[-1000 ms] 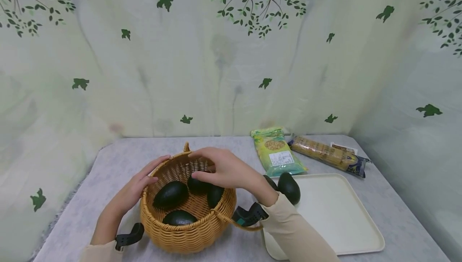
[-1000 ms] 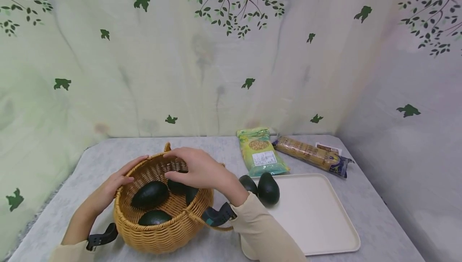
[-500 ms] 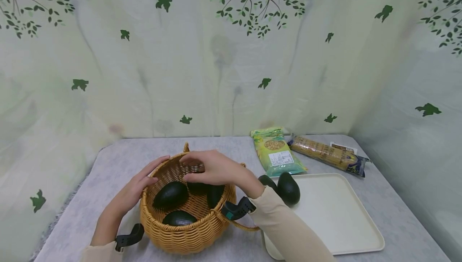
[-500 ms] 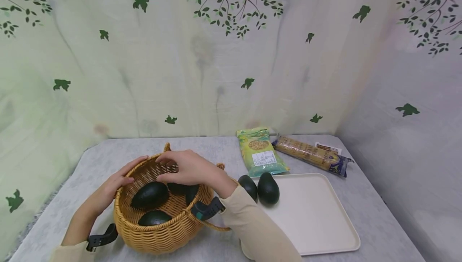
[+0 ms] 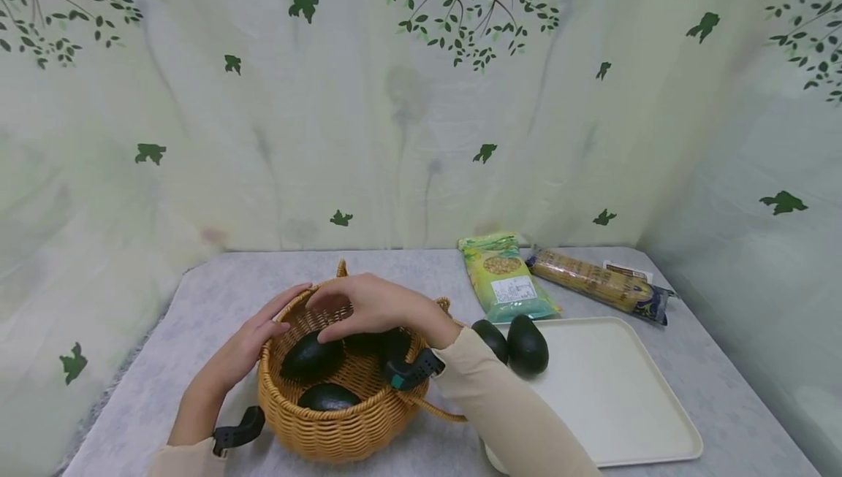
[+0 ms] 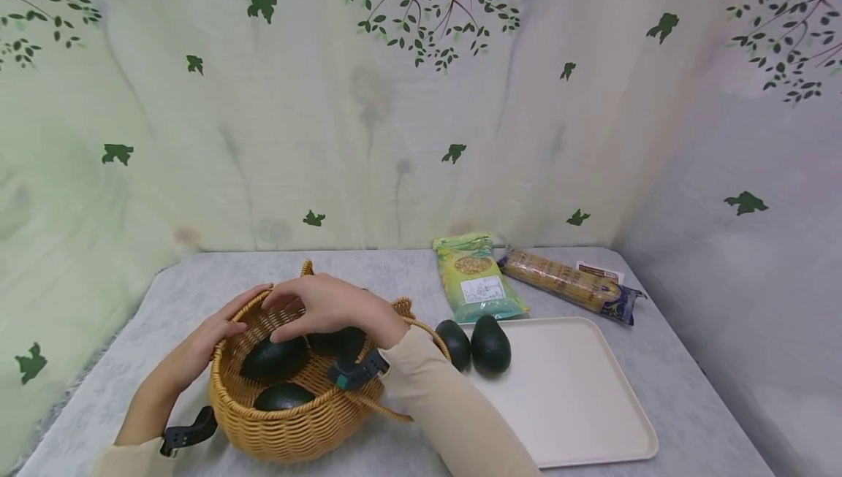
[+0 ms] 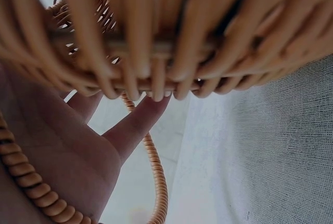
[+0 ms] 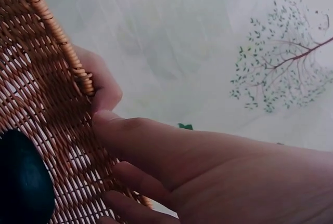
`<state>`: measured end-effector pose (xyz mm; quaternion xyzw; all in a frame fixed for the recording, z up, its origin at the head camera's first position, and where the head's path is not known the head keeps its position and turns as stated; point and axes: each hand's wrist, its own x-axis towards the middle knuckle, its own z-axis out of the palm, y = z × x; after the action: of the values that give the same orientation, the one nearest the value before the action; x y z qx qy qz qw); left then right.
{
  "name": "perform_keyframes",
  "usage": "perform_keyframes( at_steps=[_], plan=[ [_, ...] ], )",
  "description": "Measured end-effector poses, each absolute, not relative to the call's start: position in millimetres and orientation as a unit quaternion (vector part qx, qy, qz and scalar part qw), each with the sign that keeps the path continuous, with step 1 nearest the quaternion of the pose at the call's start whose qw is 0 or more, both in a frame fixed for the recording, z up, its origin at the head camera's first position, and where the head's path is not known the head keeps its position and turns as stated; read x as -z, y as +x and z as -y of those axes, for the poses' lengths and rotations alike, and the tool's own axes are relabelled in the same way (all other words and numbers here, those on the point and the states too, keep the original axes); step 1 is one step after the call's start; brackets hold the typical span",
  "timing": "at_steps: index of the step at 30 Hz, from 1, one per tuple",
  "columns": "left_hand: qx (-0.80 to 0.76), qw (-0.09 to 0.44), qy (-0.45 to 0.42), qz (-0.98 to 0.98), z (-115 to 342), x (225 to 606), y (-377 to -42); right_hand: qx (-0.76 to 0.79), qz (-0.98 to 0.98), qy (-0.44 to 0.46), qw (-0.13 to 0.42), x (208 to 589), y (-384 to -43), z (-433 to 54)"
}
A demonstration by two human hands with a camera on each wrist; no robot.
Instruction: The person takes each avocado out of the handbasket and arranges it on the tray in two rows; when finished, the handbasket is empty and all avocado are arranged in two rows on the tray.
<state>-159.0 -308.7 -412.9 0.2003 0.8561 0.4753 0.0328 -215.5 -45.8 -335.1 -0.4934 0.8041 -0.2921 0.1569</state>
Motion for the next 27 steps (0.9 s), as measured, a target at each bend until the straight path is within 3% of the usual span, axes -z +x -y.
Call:
perform_keyframes(
  at_steps=[13,20,27],
  plan=[
    [-0.492,0.058,0.175,-0.851,310.5,417.4,-161.2,0.262,-0.802,-0.495,0.207,354.1,-230.3,58.1],
    [-0.492,0.054,0.181,-0.850,306.9,413.6,-160.6,0.256,-0.812,-0.492,0.181,362.2,-234.2,59.6],
    [-0.497,0.060,0.180,-0.847,306.3,411.5,-159.0,0.260,-0.817,-0.479,0.188,365.3,-233.2,59.6]
  ],
)
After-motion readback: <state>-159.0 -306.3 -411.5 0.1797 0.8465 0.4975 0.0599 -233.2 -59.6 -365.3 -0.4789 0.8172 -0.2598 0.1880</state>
